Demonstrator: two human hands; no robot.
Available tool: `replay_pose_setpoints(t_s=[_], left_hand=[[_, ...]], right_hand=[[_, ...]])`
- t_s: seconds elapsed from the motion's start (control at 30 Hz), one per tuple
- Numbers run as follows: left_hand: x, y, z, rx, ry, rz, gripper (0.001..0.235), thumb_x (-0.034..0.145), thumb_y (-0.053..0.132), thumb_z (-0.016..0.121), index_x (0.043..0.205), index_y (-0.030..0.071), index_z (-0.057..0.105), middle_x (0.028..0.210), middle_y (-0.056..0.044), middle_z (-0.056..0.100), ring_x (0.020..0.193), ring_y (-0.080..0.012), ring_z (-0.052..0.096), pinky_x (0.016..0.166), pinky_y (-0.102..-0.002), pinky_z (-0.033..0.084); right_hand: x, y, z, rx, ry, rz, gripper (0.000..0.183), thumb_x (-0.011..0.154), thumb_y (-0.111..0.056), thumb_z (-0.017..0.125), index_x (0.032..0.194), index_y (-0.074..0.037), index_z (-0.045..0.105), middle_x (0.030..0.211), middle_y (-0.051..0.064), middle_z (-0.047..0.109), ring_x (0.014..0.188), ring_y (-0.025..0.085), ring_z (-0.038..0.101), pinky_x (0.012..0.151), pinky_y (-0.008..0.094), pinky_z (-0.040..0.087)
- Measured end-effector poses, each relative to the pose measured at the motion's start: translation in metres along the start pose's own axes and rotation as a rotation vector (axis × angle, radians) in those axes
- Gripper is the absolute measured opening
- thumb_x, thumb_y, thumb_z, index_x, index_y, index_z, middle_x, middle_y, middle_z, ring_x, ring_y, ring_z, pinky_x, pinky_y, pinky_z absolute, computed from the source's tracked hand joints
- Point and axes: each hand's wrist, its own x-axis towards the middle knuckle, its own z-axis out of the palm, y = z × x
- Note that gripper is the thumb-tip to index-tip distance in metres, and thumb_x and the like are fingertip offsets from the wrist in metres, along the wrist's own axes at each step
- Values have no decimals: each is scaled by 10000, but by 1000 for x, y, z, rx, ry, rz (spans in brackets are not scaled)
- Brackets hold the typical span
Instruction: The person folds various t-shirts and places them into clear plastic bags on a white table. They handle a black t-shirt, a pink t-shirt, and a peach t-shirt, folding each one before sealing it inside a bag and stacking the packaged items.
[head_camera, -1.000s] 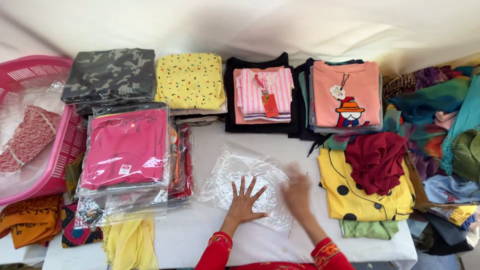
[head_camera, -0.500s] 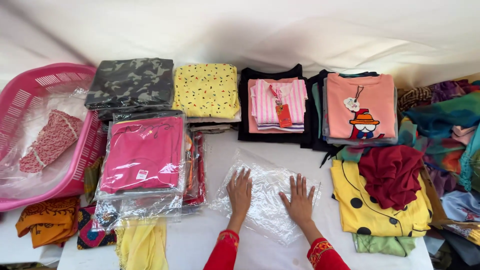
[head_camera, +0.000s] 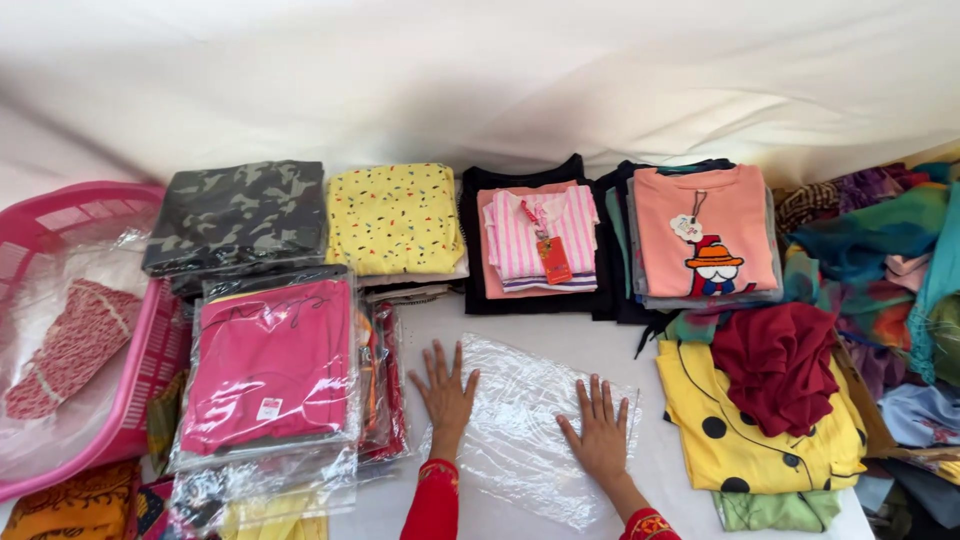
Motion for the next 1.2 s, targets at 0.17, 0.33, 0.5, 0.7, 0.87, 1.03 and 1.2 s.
replay_pose_setpoints(t_s=[0.17,0.33,0.5,0.7,0.87,1.03,1.2], left_hand=[[-55,60,51,-124,11,95,557,1057,434,444,1575,236,395,1663,-106,293,1560,-305,258,1297,-620,131],[-107,158,40,-201,80,371,582,1035,378,548,1554,156,407,1652,-94,345,1545,-280,273,1237,-630,92],[-104,176,19,-142,231,387,954,888,773,431,1613,193,208,1678,-145,128,1533,-357,87,1133,-731,-36],[-103,178,35,-100,192,356,1089,749,913,307,1601,252,153,1685,-108,24,1547,-326,-44,1135,-734,-63],[-105,177,34,-48,185,351,1043,778,887,371,1594,265,181,1688,-113,25,1546,-337,-23,1135,-739,-50],[-105,176,37,-16,176,337,988,821,837,438,1597,265,222,1697,-108,44,1550,-342,5,1138,-731,-27],[-104,176,45,-83,160,344,903,860,748,449,1594,260,254,1692,-107,66,1543,-325,26,1131,-737,-17]], right_hand=[[2,0,-7,19,31,1,821,968,-655,359,1600,-155,202,1673,104,147,1545,273,83,1205,569,15],[-1,32,8,161,-146,53,728,971,-488,478,1590,-163,278,1684,111,153,1554,276,89,1216,571,9],[36,111,-8,903,-279,226,367,912,-200,678,1268,-115,702,1276,88,703,1163,253,686,972,360,546],[161,146,-89,635,400,276,164,982,-180,737,1009,-19,719,919,122,716,838,227,711,773,329,544],[245,146,-81,480,415,184,185,942,-231,769,1006,-63,725,926,86,703,862,248,682,771,376,544],[278,138,-74,164,340,160,346,845,-268,820,1118,-109,678,1018,84,656,959,291,629,786,429,528],[284,138,-75,-10,259,114,511,736,-259,840,1187,-124,641,1066,111,612,1046,327,599,792,449,528]])
